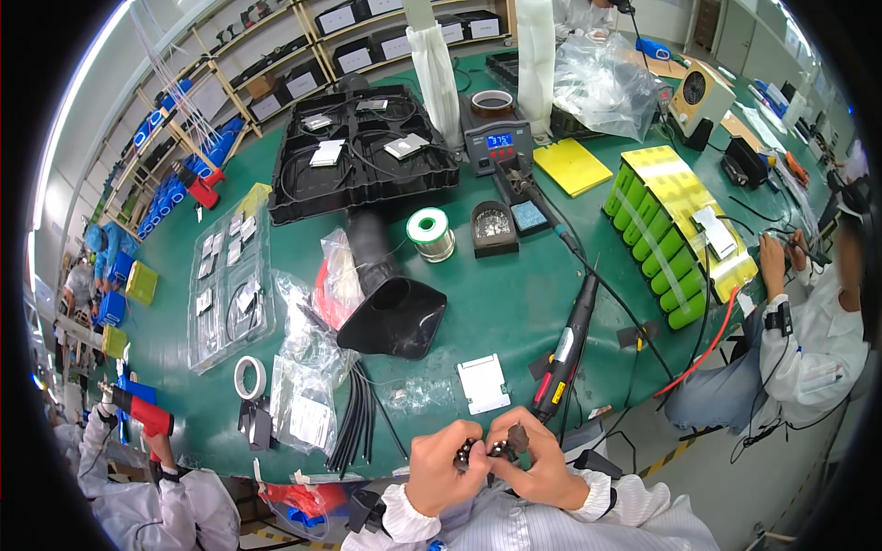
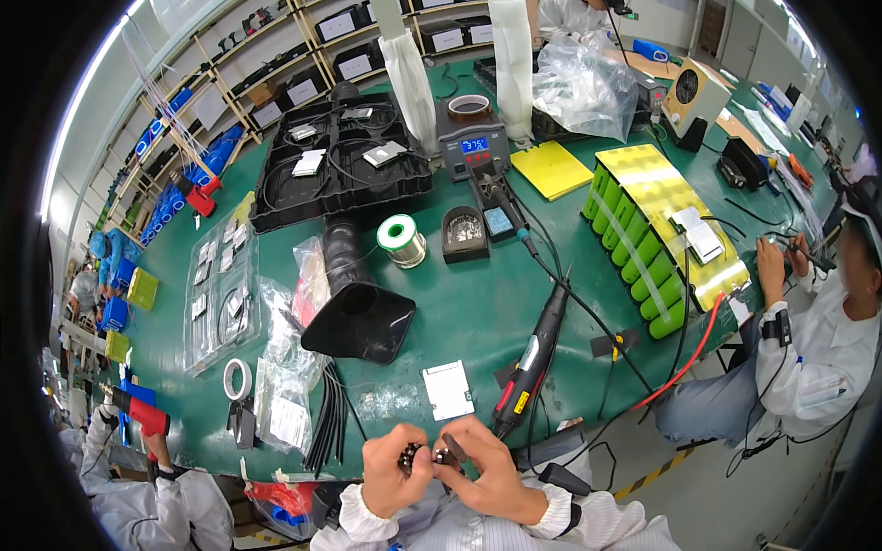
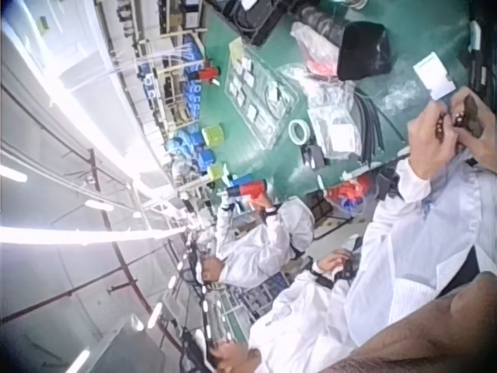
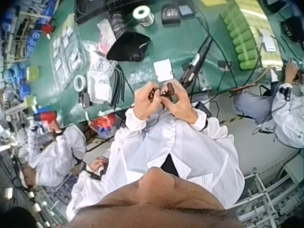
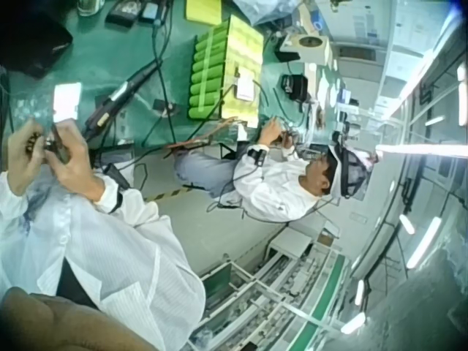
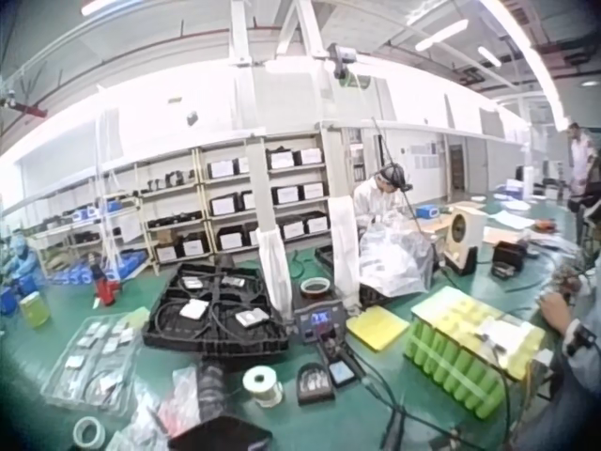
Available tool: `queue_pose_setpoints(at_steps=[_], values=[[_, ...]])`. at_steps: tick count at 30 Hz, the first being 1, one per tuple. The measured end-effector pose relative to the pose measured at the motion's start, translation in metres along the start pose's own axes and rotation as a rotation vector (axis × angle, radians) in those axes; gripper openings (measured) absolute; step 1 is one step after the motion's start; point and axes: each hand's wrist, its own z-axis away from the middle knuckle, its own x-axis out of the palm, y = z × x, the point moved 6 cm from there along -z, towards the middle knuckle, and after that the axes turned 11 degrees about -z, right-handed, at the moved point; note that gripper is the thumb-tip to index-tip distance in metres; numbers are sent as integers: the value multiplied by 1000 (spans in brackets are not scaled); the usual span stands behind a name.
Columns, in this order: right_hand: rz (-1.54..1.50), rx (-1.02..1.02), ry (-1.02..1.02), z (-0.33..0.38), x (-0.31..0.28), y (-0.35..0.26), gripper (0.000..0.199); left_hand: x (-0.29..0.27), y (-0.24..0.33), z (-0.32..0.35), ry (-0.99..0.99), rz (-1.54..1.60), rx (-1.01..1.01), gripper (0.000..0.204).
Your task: Connecting wires, using a soldering iron, and applying heat-shrink tubing to assemble an industrial battery pack.
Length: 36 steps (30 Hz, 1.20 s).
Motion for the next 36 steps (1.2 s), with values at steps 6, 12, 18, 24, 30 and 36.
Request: queue_pose_setpoints(at_steps=[6,12,18,24,30,36], values=[[128,-28,-30,-2,-3,-1,24,2,-8,-4,-82,104,-116,5],[192,61,-75,4,4,5,32,1,-11,-1,-33,135,-282,8],[156,218,-106,9,3,5,35,-5,-18,-1,-52,126,-368,15],[80,370,-103,11,-1,1,33,-5,-21,-2,-53,214,-472,20],[79,382,-147,18,-14,4,30,-13,-26,-9,-29,177,-544,19],[74,434,-97,44,-52,11,27,-56,-43,-41,252,141,-393,18]])
